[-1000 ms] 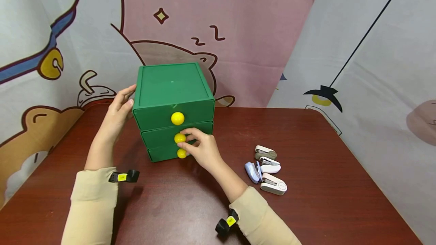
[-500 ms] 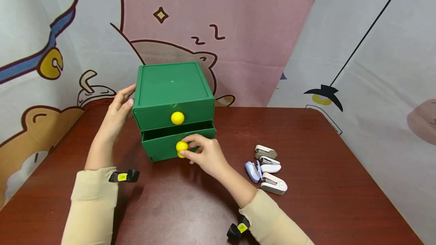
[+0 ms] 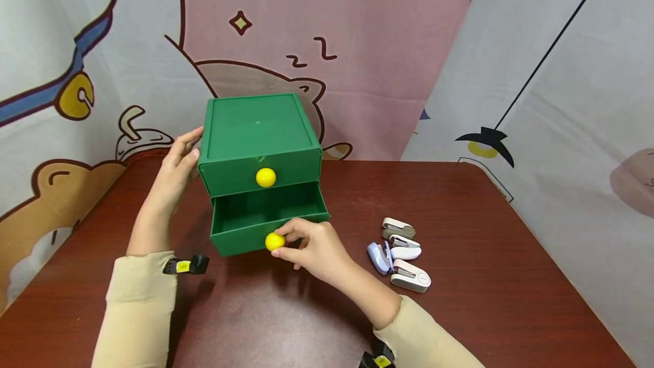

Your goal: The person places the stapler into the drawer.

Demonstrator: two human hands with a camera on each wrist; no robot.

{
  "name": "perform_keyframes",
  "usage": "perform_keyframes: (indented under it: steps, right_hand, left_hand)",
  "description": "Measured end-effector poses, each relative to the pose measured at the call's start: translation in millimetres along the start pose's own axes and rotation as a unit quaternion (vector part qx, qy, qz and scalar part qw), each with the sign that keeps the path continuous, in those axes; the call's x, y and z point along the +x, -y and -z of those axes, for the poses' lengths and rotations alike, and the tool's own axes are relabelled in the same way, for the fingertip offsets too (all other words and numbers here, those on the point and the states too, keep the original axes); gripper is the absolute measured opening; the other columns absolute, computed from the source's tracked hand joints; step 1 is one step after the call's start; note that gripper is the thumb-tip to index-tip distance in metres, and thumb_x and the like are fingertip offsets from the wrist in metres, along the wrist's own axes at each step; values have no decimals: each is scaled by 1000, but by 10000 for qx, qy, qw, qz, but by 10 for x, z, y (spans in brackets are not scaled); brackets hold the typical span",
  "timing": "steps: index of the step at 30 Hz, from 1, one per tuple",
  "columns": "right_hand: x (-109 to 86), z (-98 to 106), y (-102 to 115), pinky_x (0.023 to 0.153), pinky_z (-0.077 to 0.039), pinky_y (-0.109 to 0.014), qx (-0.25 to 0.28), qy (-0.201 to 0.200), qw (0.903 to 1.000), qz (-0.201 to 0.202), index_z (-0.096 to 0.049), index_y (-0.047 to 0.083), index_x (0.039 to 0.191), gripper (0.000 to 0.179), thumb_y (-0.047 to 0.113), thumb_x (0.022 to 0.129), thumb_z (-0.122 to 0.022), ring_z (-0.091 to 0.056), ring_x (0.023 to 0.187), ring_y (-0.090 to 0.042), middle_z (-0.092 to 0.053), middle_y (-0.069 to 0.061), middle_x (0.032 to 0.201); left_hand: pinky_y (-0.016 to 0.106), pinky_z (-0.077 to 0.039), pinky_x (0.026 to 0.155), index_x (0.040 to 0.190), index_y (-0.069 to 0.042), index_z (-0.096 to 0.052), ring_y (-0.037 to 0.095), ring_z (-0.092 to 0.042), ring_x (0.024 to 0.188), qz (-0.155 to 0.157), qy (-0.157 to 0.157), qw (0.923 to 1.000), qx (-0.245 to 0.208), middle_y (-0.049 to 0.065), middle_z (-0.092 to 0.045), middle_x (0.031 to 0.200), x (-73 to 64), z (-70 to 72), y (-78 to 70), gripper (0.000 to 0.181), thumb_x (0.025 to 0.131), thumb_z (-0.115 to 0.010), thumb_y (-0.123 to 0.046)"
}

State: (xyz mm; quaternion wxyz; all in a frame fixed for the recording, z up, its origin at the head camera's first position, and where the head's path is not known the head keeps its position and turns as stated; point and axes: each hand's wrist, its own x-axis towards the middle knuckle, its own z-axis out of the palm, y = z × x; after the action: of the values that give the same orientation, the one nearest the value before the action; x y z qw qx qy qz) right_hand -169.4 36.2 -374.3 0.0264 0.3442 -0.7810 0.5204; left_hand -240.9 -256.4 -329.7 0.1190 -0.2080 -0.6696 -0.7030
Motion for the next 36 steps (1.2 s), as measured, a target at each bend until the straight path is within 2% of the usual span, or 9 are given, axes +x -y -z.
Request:
perform_keyframes:
  steps: [12,26,33,36]
  right_hand:
    - [-156,23,76,44,-47,-22,-104,163,9996,192,-70,12,98,22,12,79,-80,-51,44,2,-71,0,83]
    - [-239,58,86,45,-47,-20,-132,235,9990,349,-69,13,101,23,13,79,-79,-52,45,3,-71,1,84]
    - [-235,203,65,59,-48,-17,-685,379,9945,695,-72,15,108,30,19,79,-80,-58,63,4,-72,4,88]
    - [-242,278,68,62,-49,-18,-695,443,9930,849,-71,12,110,33,18,79,-80,-61,70,1,-72,2,91]
  left_hand:
    - [22,-42,88,148,-13,-35,16,-47,117,34,-19,10000,9,15,-25,151,2,-2,-1,47,103,-44,-19]
    - [21,-42,88,149,-15,-35,15,-46,118,103,-34,9999,41,15,-24,151,1,0,0,47,103,-44,-19]
    - [20,-41,89,149,-15,-34,15,-45,121,105,-9,9999,90,15,-24,152,-4,1,-6,48,103,-45,-21]
    - [21,-41,89,149,-15,-34,15,-45,120,94,-4,9999,59,15,-23,152,-1,-1,-4,48,103,-44,-20]
